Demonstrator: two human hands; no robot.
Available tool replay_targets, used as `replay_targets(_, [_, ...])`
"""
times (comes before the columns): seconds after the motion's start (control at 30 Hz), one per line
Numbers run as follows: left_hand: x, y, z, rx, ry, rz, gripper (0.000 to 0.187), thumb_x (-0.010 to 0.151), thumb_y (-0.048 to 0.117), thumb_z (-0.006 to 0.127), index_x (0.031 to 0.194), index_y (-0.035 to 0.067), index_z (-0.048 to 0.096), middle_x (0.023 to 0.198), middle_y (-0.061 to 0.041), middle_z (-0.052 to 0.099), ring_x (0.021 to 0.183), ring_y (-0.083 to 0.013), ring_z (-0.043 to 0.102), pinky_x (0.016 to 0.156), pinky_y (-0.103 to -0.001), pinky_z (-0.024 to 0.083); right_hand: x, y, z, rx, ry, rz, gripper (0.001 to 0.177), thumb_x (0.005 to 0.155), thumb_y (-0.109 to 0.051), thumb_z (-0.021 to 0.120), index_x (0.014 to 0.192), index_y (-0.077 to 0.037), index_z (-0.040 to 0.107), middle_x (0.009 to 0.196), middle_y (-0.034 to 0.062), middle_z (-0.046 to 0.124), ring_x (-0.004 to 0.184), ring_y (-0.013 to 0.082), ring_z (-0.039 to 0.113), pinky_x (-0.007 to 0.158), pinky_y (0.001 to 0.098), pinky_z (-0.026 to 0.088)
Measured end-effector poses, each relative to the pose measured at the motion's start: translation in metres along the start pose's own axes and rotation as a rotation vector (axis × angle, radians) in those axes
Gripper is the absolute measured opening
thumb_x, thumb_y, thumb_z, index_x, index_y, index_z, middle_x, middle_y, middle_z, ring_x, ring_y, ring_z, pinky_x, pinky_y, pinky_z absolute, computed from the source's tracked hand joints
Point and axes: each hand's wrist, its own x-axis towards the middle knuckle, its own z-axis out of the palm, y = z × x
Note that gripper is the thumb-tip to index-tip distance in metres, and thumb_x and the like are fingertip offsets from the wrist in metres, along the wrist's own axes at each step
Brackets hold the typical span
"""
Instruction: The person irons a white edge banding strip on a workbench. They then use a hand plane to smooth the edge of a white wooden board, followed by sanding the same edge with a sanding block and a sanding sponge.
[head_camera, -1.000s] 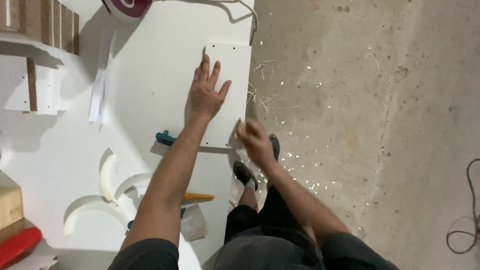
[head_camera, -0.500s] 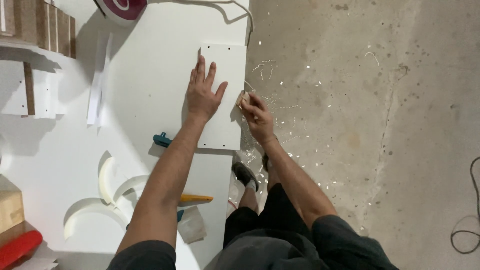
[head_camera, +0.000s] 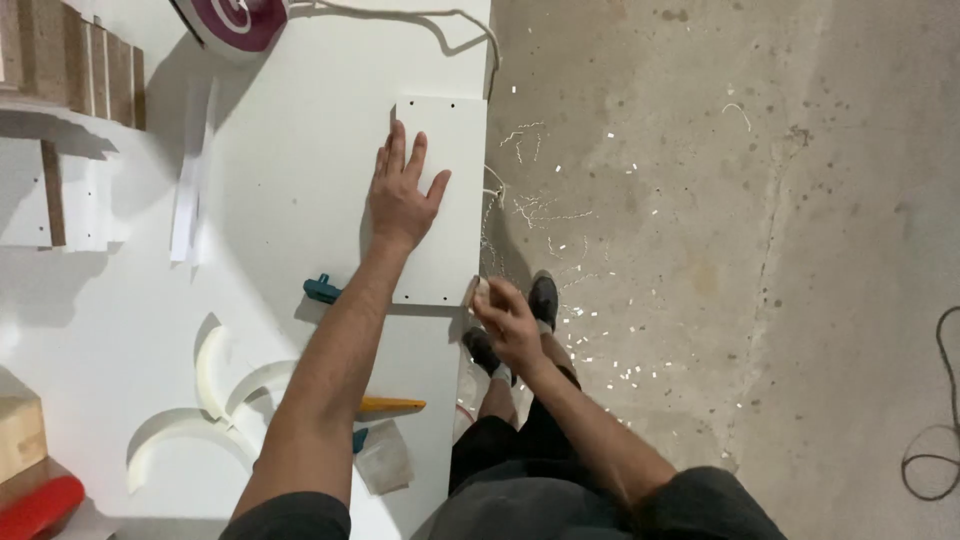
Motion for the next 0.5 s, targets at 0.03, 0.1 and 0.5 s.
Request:
replay_targets(0.03, [0.005,0.001,0.0,0.0,0.004,-0.001,0.064,0.1,0.054,0.066,0.147,0.011,0.059,0.161,-0.019,0.036,0.145,-0.0311,0.044,0.122,-0.043,0.032,0.02,0.005,0.001,0.0,-0.002,-0.004,0.027,0.091,0.001,0.071,0.116,-0.006,0.079,0.136,0.0209,0.061,0.107,0.0335,0.07,0.088,0.0431,0.06])
replay_targets(0.1, [0.003,0.001,-0.002,-0.007,0.019,0.01,0.064,0.099,0.054,0.068,0.146,0.011,0.06,0.16,-0.019,0.037,0.144,-0.0317,0.045,0.122,-0.043,0.032,0.051,0.011,0.004,-0.077,-0.018,-0.089,0.017,0.09,-0.003,0.076,0.105,-0.007,0.082,0.127,0.0197,0.068,0.101,0.0319,0.071,0.086,0.0387,0.059])
replay_targets(0.5, [0.0,0.014,-0.021,-0.02,-0.015,0.016,0.065,0.1,0.055,0.066,0.147,0.01,0.059,0.159,-0.02,0.038,0.145,-0.031,0.043,0.122,-0.043,0.033,0.052,0.048,0.013,-0.127,-0.009,0.022,0.02,0.095,-0.007,0.073,0.114,-0.011,0.079,0.134,0.0189,0.064,0.116,0.0381,0.066,0.09,0.0426,0.058])
